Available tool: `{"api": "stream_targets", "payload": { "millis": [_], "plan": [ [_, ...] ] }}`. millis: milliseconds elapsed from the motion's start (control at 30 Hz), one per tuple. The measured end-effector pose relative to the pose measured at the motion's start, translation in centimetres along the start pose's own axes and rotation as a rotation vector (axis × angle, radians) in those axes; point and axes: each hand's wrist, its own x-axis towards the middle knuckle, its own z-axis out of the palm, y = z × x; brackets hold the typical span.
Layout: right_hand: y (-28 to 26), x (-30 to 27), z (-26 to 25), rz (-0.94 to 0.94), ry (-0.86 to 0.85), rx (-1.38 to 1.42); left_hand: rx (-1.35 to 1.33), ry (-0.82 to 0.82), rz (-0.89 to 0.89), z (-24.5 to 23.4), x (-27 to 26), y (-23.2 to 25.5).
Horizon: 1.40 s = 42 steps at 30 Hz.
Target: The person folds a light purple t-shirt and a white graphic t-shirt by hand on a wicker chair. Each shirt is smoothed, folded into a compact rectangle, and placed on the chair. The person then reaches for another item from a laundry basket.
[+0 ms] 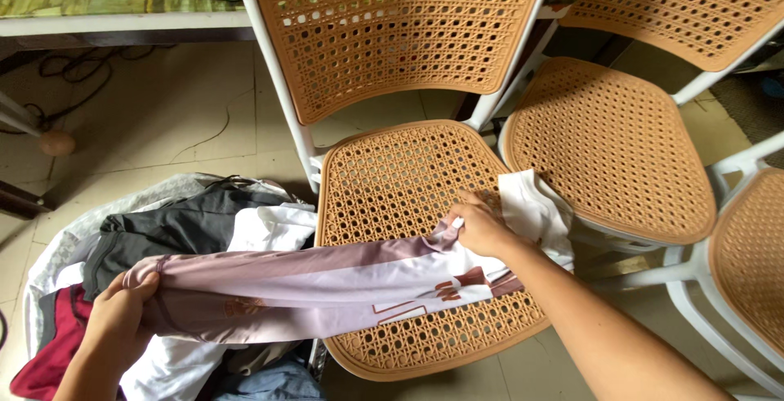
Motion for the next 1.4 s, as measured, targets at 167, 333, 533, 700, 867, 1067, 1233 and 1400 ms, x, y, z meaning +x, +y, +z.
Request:
{"api": "stream_targets", "payload": {
  "millis": [167,333,533,700,867,1067,1233,1400],
  "plan": [
    [-0.5,-0.2,-1.2,0.389,-0.297,0.027,-0.059,0.002,0.002,-0.4,0.0,0.8],
    [1.0,-1.4,-4.7,0.263,-0.027,0.032,-0.140,-0.001,0.120,0.1,1.2,1.1],
    [2.1,-3.4,-6.6,0.105,0.333,-0.054,-0.203,-0.254,0.160,1.0,2.4,3.4],
    [2.9,-5.4,-7.5,0.006,0.433,0.024,0.052,-0.221,-0.132,1.4,2.5,5.2],
    [3.2,-6.8,-8.0,0.022,0.351,0.003,0.020,-0.112,-0.010,1.8,3.2,4.9],
    [2.5,-6.3,-10.8,0.119,0.253,-0.025,-0.076,-0.163,0.305,4.8,1.6,6.8],
    [2.4,-0.9,-16.9,0.163,0.588,-0.043,-0.255,-0.215,0.525,10.8,-1.7,12.8],
    [4.2,-1.0,-21.1,0.029,0.807,-0.048,-0.378,-0.320,0.505,12.2,-2.9,16.2]
  ]
}}
